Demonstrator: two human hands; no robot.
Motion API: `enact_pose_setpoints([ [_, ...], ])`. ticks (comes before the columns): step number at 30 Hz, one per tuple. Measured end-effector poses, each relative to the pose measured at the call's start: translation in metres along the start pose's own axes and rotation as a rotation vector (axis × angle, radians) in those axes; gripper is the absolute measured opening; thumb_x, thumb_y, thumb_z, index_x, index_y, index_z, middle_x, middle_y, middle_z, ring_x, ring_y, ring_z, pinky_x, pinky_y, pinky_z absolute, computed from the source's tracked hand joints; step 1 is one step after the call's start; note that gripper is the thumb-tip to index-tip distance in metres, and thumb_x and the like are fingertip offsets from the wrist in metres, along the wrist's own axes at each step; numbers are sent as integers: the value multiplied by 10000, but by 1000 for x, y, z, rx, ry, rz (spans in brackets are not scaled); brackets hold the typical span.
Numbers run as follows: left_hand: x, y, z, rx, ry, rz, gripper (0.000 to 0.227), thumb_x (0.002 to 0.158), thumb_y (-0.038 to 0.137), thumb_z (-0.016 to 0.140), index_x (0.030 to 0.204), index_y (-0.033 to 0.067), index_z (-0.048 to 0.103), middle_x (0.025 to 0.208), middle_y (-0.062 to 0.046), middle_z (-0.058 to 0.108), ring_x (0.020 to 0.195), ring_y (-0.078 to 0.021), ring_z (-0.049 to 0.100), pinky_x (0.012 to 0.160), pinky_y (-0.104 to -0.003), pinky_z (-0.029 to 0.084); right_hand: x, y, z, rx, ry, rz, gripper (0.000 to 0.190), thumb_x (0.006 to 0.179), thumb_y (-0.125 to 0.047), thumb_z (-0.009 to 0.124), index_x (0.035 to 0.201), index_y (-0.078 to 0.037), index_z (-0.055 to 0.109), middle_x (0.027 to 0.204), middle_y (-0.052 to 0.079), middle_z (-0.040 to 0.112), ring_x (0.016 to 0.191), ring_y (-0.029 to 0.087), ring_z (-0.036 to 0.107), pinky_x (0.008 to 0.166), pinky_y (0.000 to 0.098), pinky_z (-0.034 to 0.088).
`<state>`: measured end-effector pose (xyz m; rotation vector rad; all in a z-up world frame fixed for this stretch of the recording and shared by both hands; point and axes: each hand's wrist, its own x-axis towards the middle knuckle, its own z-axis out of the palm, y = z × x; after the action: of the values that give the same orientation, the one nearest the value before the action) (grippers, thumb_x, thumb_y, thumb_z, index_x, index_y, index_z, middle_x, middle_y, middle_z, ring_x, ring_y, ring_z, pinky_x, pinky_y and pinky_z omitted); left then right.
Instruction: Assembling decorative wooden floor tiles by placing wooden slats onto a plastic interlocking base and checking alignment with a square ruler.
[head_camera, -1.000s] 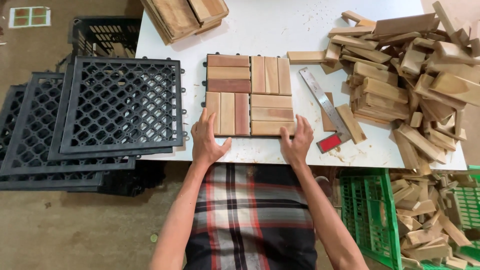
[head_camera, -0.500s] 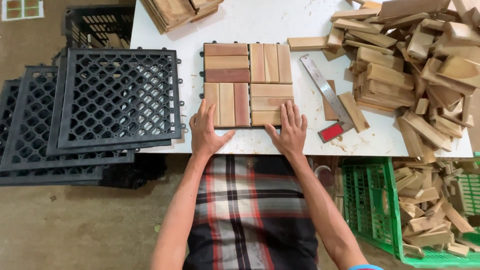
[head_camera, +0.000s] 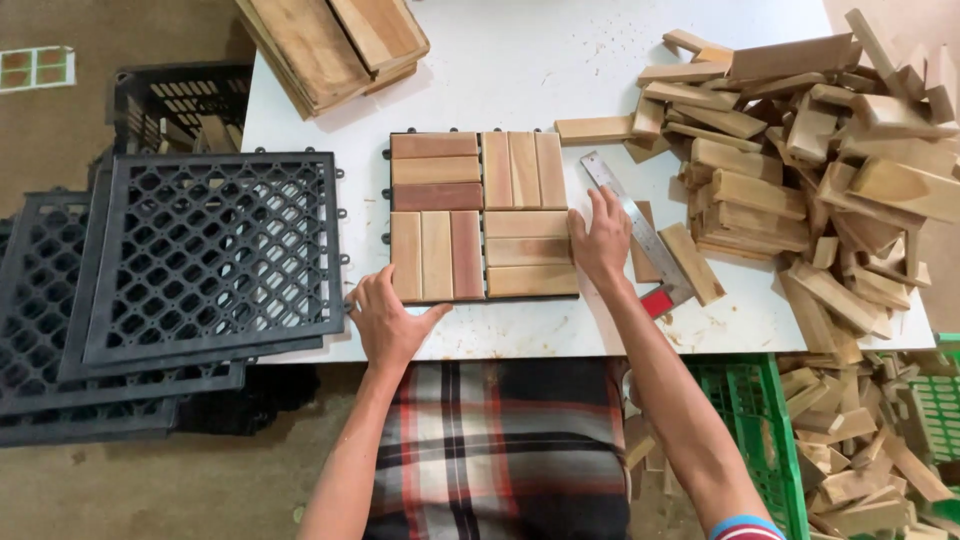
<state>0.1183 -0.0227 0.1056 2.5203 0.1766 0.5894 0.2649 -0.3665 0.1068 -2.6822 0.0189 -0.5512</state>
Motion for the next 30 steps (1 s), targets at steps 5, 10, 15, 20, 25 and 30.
enact_pose_setpoints([
  [5, 10, 6, -2, 29, -41, -31, 1088, 544, 687, 892, 1349, 92, 467, 1183, -102, 541, 1228, -348, 516, 980, -639, 454, 83, 12, 39, -92, -151, 14, 547, 1021, -352, 586, 1510, -139, 463, 1583, 142, 397, 1427, 352, 435, 1151, 528, 304],
  [10, 16, 8, 1, 103, -92, 16, 1110, 620, 772, 811, 1410, 103, 413, 1257, -114, 492, 1266, -341, 468, 1066, -691, 347, 141, 21, 63, -195, -184, 3, 581, 1017, -300, 546, 1552, -151, 378, 1624, 141, 323, 1493, 356, 339, 1145, 562, 325],
  [15, 20, 3, 3, 83, -169, -1, 1089, 671, 767, 789, 1444, 122, 373, 1297, -105, 457, 1319, -333, 432, 1090, -751, 290, 176, 40, 76, -414, -326, -235, 733, 1018, -516, 537, 1650, -268, 262, 1467, 59, 495, 1419, 253, 392, 1202, 610, 144],
  [20, 23, 1, 6, 109, -173, 10, 1062, 676, 751, 796, 1444, 144, 383, 1285, -95, 469, 1320, -312, 447, 1116, -729, 274, 172, 74, 49, -490, -1, -407, 583, 1053, -537, 519, 1521, -191, 501, 1086, 137, 576, 1116, 339, 565, 1039, 506, 371],
  [25, 18, 4, 1, 96, -181, 9, 1052, 696, 744, 787, 1449, 136, 373, 1273, -100, 473, 1314, -318, 457, 1109, -739, 276, 111, 88, 4, -625, 131, -463, 733, 810, -409, 796, 1422, -42, 627, 1333, 224, 459, 1272, 421, 424, 1123, 533, 310],
  [30, 15, -4, 12, 39, -122, 29, 1042, 723, 652, 812, 1496, 117, 363, 1303, -112, 503, 1326, -325, 473, 1129, -724, 271, -29, -8, -40, -147, -301, -163, 1000, 871, -644, 658, 1625, -87, 308, 1463, 255, 481, 1263, 473, 560, 1101, 570, 378],
])
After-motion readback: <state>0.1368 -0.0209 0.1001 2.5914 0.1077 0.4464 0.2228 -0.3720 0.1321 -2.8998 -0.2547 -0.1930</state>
